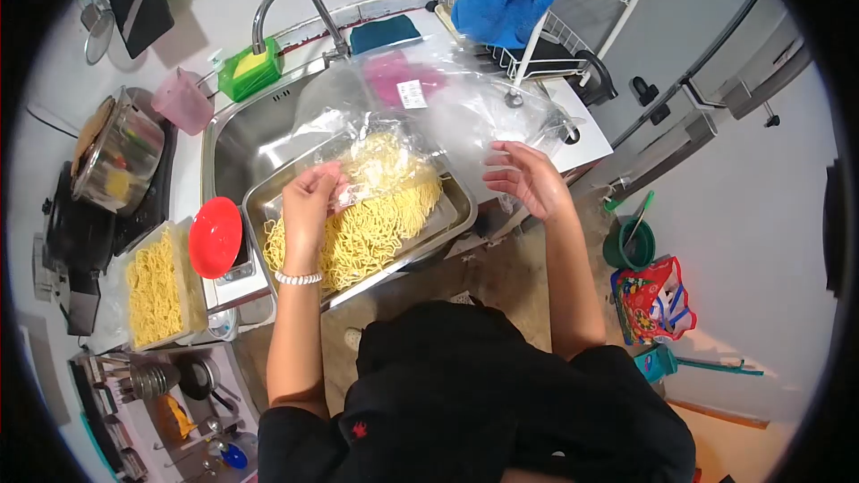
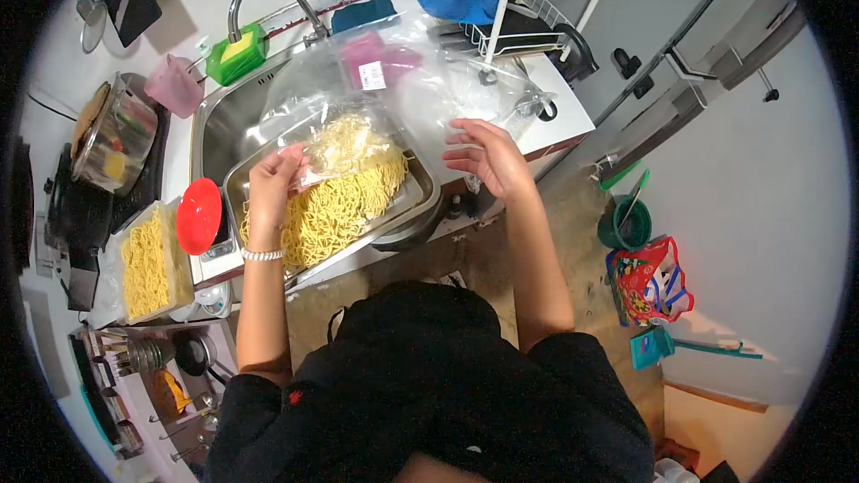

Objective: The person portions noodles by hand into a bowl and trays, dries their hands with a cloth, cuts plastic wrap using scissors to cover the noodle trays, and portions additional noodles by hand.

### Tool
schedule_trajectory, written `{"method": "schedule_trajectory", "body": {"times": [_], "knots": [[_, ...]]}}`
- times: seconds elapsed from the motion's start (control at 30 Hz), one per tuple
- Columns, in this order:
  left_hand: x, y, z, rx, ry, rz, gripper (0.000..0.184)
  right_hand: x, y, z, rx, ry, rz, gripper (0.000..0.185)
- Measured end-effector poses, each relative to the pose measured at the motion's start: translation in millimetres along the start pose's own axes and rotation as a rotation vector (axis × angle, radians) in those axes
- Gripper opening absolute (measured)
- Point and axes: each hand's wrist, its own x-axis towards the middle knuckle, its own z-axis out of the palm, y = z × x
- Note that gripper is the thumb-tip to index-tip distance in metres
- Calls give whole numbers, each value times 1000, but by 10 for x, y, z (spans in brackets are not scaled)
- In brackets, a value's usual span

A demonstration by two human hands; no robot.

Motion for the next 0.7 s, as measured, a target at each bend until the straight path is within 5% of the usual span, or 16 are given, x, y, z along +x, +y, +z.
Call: {"method": "schedule_trajectory", "body": {"times": [0.53, 0.7], "knots": [[-140, -64, -218, 85, 147, 50, 21, 93, 319, -241, -289, 238, -275, 15], [-223, -102, -125, 39, 68, 37, 18, -19, 77, 178, 52, 161, 55, 20]]}}
